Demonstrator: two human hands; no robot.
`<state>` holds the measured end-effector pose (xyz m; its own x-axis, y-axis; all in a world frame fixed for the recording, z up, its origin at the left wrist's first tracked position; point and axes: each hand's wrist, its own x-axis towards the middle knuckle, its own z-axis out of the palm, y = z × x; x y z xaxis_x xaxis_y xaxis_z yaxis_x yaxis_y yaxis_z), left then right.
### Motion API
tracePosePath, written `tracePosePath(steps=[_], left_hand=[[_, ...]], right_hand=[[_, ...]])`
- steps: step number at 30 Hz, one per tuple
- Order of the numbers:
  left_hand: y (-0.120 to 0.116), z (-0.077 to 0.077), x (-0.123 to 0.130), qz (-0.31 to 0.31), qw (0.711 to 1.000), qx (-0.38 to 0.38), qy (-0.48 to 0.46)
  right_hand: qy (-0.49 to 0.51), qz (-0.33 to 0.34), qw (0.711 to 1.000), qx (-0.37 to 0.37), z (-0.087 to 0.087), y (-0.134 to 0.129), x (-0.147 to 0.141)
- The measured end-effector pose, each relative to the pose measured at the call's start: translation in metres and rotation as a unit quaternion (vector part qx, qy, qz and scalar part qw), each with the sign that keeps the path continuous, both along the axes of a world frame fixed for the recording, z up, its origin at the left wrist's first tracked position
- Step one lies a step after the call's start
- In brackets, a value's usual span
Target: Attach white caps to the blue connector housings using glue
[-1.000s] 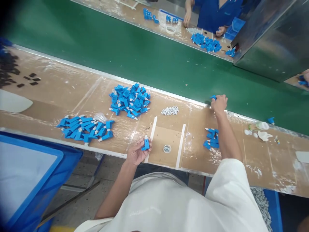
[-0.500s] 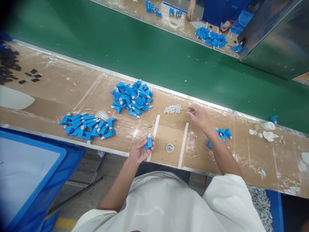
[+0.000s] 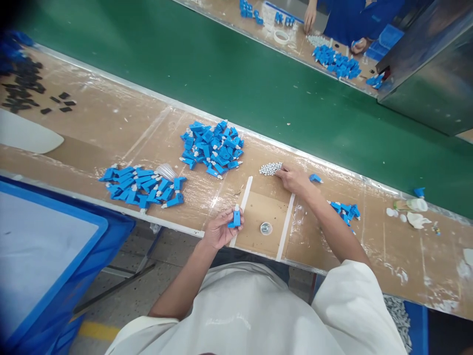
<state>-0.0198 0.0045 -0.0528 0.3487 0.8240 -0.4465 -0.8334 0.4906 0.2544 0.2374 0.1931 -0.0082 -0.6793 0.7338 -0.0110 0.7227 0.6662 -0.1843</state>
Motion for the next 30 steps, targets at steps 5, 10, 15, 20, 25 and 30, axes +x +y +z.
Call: tracePosePath(steps=[5,10,15,20,25,30], left_hand=[[0.0,0.003,0.0,-0.007,1.0,0.011,0.002],[0.001,0.005,0.0,-0.004,1.0,0.011,0.006],[0.001,0.004,0.0,0.011,1.0,-0.005,0.024],[0.002,0.006,0.0,0.024,0.999,0.011,0.033],[0.001,0.02,0.001,0.025,0.997,0.051,0.049],[-0.004,0.038,0.006,-0.03,0.99,0.112,0.082]], right_hand=[[-0.194,0.027,0.981,-0.008,0.024,0.002,-0.022],[-0.315,0.051,0.947,-0.016,0.038,-0.004,-0.042],[-0.298,0.048,0.952,-0.042,0.035,-0.005,-0.041],[-0.008,-0.026,0.994,-0.106,0.037,-0.016,-0.028],[0.361,-0.141,0.889,-0.246,0.04,-0.08,-0.036],[0.53,-0.205,0.743,-0.354,0.045,-0.146,-0.057]])
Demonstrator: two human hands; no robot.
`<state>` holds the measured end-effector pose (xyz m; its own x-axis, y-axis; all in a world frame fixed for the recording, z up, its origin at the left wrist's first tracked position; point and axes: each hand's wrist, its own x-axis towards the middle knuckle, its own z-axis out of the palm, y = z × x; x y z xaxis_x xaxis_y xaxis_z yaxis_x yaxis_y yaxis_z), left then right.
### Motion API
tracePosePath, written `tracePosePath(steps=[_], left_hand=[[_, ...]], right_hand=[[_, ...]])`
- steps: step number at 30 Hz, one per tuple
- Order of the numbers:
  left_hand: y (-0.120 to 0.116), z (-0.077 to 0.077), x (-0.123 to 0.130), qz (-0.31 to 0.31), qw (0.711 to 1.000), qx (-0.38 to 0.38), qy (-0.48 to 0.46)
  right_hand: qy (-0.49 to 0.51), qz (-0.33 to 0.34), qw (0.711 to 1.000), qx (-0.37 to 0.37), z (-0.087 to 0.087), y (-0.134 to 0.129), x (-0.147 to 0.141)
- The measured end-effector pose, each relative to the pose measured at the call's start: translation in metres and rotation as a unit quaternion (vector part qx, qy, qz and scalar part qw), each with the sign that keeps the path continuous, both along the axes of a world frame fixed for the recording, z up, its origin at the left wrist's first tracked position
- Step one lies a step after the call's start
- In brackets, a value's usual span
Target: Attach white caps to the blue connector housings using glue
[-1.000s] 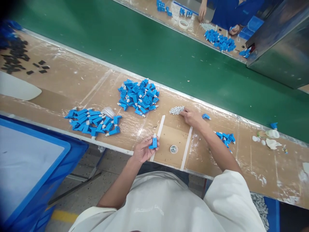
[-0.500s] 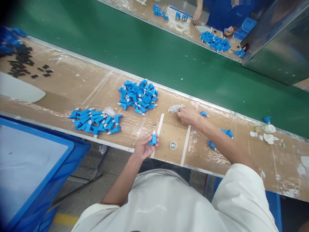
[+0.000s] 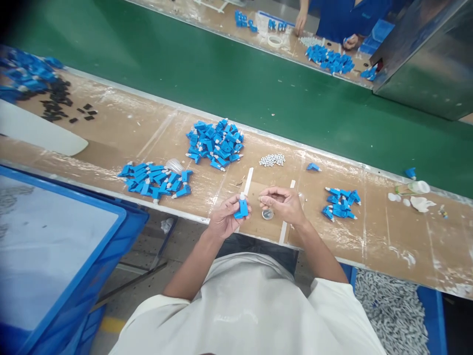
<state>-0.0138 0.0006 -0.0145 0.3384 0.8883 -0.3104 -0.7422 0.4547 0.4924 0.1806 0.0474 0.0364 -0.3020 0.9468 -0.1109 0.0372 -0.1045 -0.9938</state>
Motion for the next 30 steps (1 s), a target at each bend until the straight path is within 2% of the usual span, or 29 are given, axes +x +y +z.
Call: tracePosePath(steps=[4,11,22,30], left_hand=[[-0.005,0.01,0.004,-0.032,0.999,0.026,0.03],[-0.007,0.016,0.01,-0.029,0.997,0.052,0.054],[-0.006,0.018,0.008,0.011,0.991,0.078,0.108],[-0.006,0.009,0.007,0.027,0.983,0.115,0.141]], right_hand=[[0.063,-0.03,0.996,-0.048,0.002,-0.024,-0.006],[0.073,-0.053,0.994,-0.056,0.001,-0.036,-0.009],[0.006,-0.049,0.999,-0.001,0.012,-0.046,-0.019],[-0.006,-0.054,0.998,0.003,0.01,-0.045,-0.021]])
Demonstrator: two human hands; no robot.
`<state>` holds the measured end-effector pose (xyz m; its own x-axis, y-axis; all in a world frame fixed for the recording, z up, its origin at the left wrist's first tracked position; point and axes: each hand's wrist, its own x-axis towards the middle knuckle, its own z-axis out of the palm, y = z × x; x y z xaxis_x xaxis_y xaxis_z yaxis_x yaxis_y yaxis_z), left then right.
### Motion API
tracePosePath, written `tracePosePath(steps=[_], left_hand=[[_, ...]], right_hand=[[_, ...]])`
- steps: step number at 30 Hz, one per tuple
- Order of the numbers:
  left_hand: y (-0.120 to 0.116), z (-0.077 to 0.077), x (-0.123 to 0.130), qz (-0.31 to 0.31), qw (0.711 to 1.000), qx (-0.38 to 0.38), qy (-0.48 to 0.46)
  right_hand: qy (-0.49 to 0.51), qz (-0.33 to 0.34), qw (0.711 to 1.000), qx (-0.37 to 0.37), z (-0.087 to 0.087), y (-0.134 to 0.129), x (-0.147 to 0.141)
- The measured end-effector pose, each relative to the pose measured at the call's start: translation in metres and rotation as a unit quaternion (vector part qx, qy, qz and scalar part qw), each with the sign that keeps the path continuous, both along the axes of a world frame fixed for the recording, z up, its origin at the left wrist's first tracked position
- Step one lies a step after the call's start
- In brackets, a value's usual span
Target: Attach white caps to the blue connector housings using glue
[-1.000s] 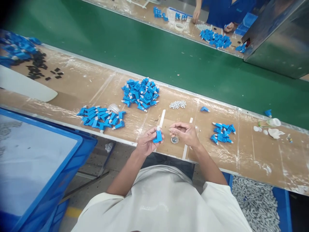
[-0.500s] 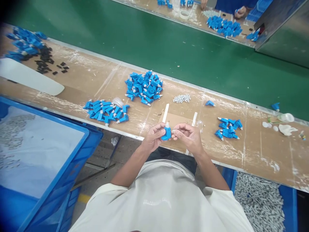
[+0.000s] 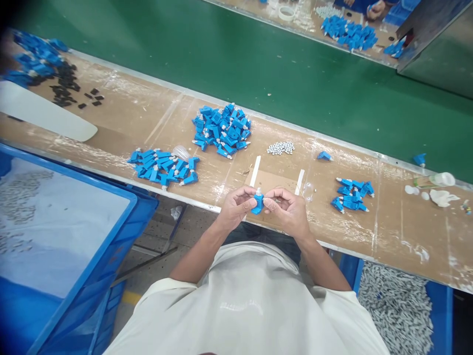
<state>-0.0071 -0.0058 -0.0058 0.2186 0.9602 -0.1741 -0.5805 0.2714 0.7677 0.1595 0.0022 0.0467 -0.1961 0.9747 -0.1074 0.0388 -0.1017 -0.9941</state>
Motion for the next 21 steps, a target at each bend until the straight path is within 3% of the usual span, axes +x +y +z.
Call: tracePosePath(steps=[10,15,21], left_hand=[[0.001,0.001,-0.003,0.008,1.0,0.018,0.025],[0.001,0.0,-0.005,-0.002,1.0,0.01,0.029],[-0.002,0.0,0.0,-0.022,1.0,0.001,0.012]], right_hand=[[-0.051,-0.022,0.998,0.034,-0.004,-0.002,0.0],[0.008,-0.007,0.999,-0.047,-0.01,0.004,0.003],[0.117,-0.009,0.977,-0.18,-0.02,0.012,0.005]])
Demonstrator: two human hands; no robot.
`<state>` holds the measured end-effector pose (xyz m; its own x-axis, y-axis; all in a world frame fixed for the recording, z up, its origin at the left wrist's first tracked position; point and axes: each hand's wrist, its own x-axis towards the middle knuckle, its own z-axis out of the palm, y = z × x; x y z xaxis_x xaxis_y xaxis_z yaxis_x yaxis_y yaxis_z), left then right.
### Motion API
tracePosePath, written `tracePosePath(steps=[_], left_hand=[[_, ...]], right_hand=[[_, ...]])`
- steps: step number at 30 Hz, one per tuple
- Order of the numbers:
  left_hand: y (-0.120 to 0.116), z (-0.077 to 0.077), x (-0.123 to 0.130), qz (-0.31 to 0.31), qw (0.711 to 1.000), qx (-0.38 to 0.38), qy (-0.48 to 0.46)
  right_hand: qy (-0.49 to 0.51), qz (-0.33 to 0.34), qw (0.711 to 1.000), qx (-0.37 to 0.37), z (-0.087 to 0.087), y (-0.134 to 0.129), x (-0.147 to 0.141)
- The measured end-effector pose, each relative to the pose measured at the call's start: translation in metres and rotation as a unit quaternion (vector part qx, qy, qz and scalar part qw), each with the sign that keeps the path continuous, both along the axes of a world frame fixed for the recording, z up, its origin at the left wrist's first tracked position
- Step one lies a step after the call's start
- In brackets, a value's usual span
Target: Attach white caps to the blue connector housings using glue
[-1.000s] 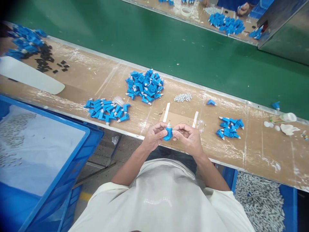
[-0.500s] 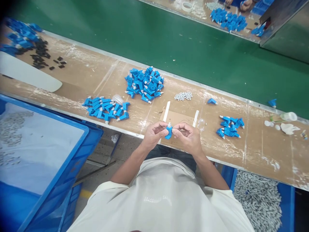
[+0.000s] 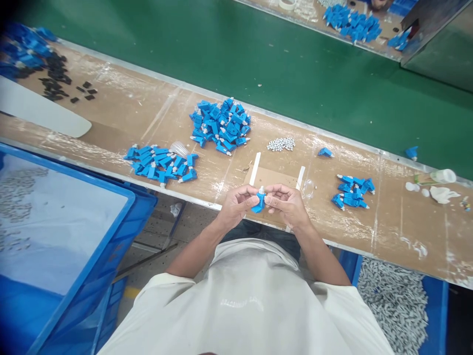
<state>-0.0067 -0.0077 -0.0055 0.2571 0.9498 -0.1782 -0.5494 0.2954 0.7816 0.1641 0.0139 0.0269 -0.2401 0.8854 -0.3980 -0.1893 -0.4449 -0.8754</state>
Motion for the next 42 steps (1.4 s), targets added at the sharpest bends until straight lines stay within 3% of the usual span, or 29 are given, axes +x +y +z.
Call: tracePosePath(steps=[15,20,23,25,27,29,32,35,38,40,42], left_hand=[[0.005,0.007,-0.009,-0.046,0.995,0.047,0.071],[0.03,0.004,-0.019,-0.041,0.982,0.076,0.168],[0.068,0.009,-0.045,0.074,0.938,0.109,0.322],[0.102,0.014,-0.066,0.168,0.875,0.13,0.435],[0.14,0.022,-0.084,0.219,0.811,0.143,0.523],[0.176,0.031,-0.095,0.224,0.755,0.157,0.595],[0.214,0.047,-0.103,0.131,0.697,0.171,0.684],[0.227,0.061,-0.109,0.052,0.677,0.165,0.715],[0.215,0.072,-0.117,0.1,0.69,0.194,0.691],[0.201,0.077,-0.118,0.121,0.708,0.212,0.662],[0.186,0.078,-0.114,0.112,0.728,0.214,0.642]], right_hand=[[0.058,-0.014,0.994,-0.086,-0.012,-0.003,-0.002],[0.018,-0.048,0.998,-0.035,-0.01,0.001,0.005],[-0.028,-0.052,0.998,0.015,-0.003,0.001,0.026],[-0.057,-0.063,0.996,0.029,-0.001,0.001,0.043],[-0.075,-0.07,0.994,0.03,-0.001,-0.001,0.056],[-0.079,-0.065,0.994,0.031,-0.002,-0.003,0.064],[-0.084,-0.053,0.994,0.042,-0.003,-0.005,0.072],[-0.117,-0.07,0.989,0.064,0.002,-0.004,0.092],[-0.207,-0.119,0.965,0.109,0.009,0.006,0.128],[-0.312,-0.151,0.926,0.147,0.015,0.021,0.153],[-0.441,-0.147,0.869,0.171,0.018,0.041,0.171]])
